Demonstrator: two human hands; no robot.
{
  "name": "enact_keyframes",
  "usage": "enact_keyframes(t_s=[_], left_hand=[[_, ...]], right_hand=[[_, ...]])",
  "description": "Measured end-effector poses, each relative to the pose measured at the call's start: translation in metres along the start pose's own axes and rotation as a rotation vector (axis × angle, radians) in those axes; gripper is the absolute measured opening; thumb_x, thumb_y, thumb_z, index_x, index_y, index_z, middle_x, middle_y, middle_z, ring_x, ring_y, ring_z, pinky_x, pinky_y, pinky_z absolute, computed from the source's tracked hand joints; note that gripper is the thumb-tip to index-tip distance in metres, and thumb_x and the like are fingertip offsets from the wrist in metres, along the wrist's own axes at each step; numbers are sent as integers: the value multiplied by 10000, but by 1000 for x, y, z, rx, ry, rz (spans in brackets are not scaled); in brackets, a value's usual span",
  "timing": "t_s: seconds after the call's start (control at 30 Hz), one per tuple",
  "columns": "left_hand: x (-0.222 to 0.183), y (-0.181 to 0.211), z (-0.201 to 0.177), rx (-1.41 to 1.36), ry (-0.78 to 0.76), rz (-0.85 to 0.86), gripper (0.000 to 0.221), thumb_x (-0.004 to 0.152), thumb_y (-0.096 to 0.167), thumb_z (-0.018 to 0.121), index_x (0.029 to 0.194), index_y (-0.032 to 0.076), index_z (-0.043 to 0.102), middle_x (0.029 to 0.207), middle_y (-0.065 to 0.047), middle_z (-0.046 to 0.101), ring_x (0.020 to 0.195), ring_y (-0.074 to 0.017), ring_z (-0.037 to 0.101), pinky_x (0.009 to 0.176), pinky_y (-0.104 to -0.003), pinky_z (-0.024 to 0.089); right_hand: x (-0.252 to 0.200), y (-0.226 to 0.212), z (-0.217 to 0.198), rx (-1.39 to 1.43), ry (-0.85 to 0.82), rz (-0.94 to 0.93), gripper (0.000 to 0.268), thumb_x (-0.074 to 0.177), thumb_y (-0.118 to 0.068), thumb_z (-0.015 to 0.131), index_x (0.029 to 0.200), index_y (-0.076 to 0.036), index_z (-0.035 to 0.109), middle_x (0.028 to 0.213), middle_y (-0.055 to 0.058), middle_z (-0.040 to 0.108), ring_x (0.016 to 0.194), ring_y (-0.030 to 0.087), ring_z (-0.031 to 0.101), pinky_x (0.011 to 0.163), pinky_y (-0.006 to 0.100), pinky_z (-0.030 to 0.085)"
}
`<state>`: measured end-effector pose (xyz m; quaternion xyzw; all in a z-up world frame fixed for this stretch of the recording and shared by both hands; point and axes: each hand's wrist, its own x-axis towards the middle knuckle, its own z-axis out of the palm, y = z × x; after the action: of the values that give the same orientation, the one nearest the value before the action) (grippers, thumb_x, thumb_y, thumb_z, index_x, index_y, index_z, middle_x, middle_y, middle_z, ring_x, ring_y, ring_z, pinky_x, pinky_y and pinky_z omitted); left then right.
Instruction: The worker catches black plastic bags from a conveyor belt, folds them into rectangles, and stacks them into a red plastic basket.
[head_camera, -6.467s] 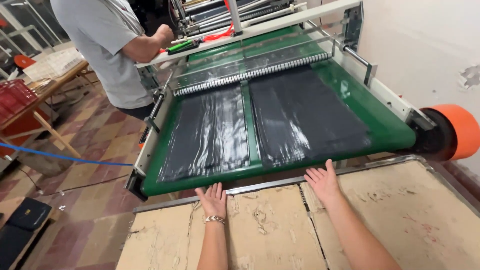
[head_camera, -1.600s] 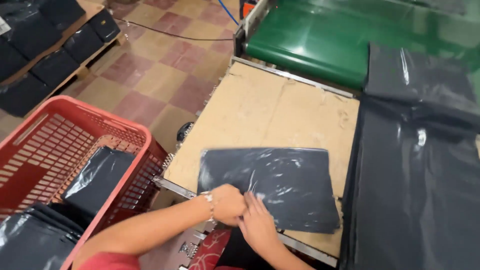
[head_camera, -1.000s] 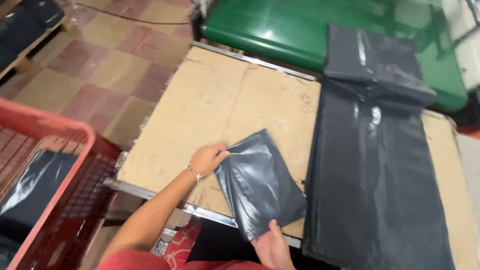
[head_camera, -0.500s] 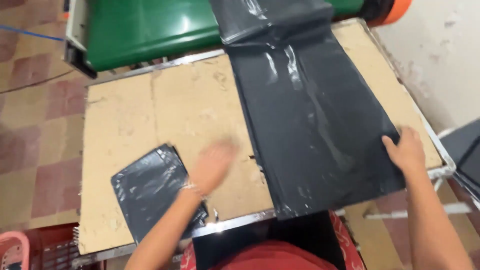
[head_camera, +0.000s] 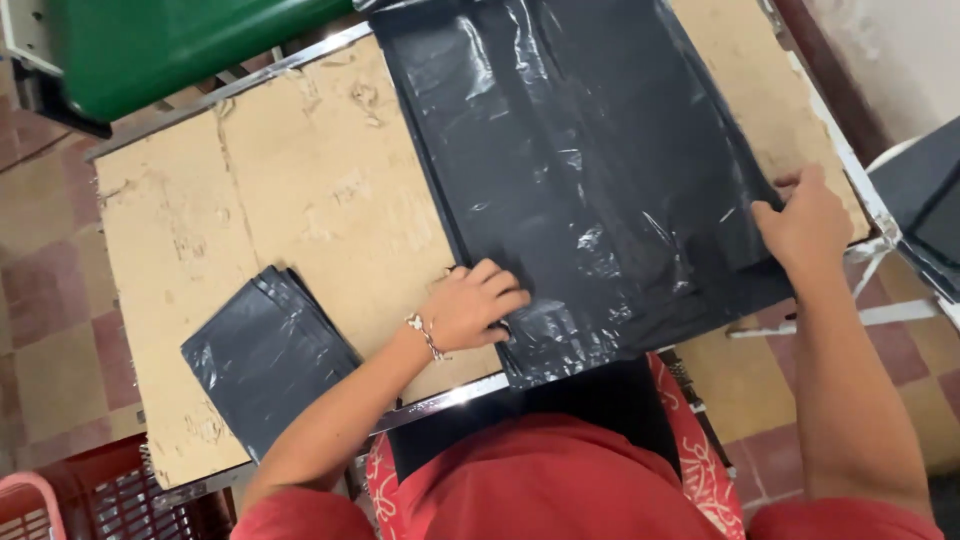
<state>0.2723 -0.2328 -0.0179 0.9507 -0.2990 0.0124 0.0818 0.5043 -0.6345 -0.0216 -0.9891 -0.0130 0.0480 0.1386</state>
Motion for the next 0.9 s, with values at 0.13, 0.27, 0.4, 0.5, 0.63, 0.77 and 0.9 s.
enact_keyframes(t_s=[0.13, 0.27, 0.4, 0.5, 0.63, 0.77, 0.9], left_hand=[[0, 12, 10, 72, 65, 60, 131, 827, 232, 711, 842, 239, 582, 927, 57, 535, 932, -215, 481, 590, -356, 361], [0, 17, -3, 21, 170, 108, 79, 816, 183, 607, 826, 218, 537, 871, 38, 516, 866, -229, 488, 583, -379, 329], [-26, 12, 25, -39, 240, 43, 68, 866, 224, 579, 800, 241, 589, 916, 34, 524, 942, -208, 502, 663, -357, 337], [-32, 16, 26, -2, 236, 34, 155, 957, 310, 482, 842, 269, 578, 1006, 34, 550, 1136, -202, 525, 747, -343, 389], [-43, 17, 52, 53, 257, 88, 243, 1026, 289, 372, 856, 215, 529, 1000, 4, 568, 1187, -207, 549, 754, -327, 427], [-48, 31, 15, 213, 253, 117, 123, 927, 92, 563, 820, 138, 524, 939, -49, 604, 995, -217, 597, 672, -294, 405], [-60, 40, 6, 75, 204, 97, 169, 777, 167, 581, 914, 68, 570, 1025, -106, 598, 1082, -315, 546, 819, -391, 445]], right_hand=[[1, 2, -12, 38, -319, 28, 380, 886, -359, 717, 1113, -54, 703, 1124, 175, 698, 1017, 398, 639, 809, 514, 468], [12, 10, 10, -96, -231, -5, 464, 825, -442, 700, 1138, -100, 691, 1175, 150, 694, 1080, 401, 636, 795, 537, 498], [-18, -45, -15, 20, -121, 44, 807, 788, -549, 773, 1264, 54, 526, 1255, 284, 564, 1183, 464, 541, 939, 567, 460], [-18, -57, -20, 27, -148, 28, 806, 754, -494, 833, 1211, 115, 569, 1188, 314, 628, 1172, 486, 589, 971, 562, 482], [-9, -52, -18, 13, -394, -4, 648, 796, -519, 744, 1114, 44, 718, 1140, 233, 726, 1139, 394, 664, 934, 501, 530], [7, -61, -21, -48, -436, 32, 518, 880, -511, 630, 1269, -171, 662, 1223, 78, 704, 1101, 356, 665, 855, 473, 542], [-23, -100, -75, 376, -527, 126, 685, 911, -238, 646, 1533, -172, 366, 1490, 98, 494, 1278, 359, 535, 1017, 497, 454]])
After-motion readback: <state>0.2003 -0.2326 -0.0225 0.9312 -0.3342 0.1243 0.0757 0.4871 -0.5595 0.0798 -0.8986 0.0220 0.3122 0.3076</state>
